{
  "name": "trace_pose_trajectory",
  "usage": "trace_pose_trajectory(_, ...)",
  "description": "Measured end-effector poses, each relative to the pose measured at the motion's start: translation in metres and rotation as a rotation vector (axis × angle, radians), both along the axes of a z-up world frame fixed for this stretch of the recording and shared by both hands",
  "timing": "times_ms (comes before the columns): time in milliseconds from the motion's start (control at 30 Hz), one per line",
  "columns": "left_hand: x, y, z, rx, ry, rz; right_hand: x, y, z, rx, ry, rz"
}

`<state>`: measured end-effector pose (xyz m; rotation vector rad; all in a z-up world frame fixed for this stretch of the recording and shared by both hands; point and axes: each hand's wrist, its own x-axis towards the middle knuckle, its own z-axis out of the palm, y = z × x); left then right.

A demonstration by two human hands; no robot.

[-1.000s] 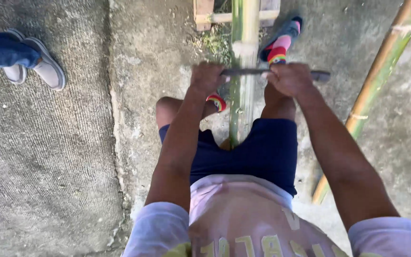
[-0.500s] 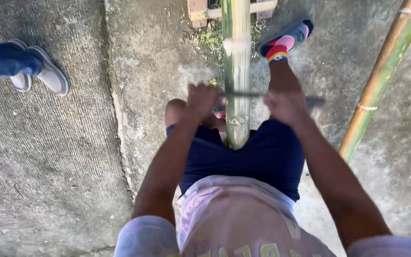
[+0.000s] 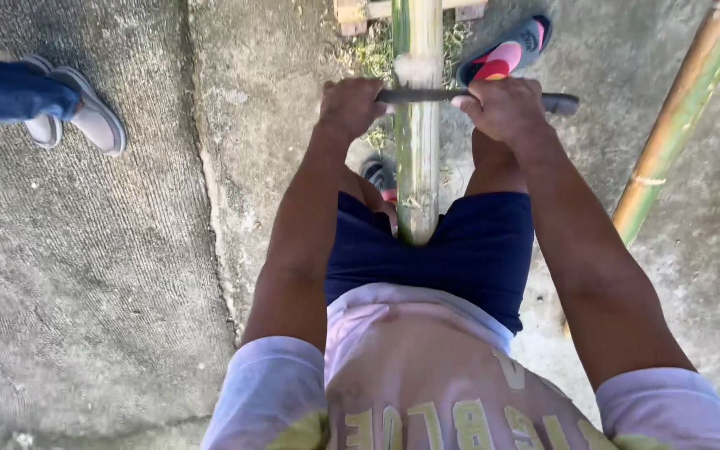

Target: Scraping the outer bark off a bamboo pole using a metal scraper.

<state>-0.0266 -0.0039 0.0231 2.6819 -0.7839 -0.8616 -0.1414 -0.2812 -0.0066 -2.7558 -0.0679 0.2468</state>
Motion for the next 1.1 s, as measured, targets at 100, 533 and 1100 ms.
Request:
trace_pose_trajectory(100,-0.02,0.0,0.017,0.068,0.125,0.066,-0.019,0.002,-0.003,-0.034,-0.079,0.073)
trace_pose_trajectory(533,-0.148,0.055,0.015,-0.087,0.227,-0.098,-0.163,0.047,0.021,0.134,0.167,-0.009)
trace_pose_trajectory(1100,0.048,-0.004,-0.025,-0.044,-0.024,-0.16,0.028,-0.022,-0.03,0.038,-0.168,0.011)
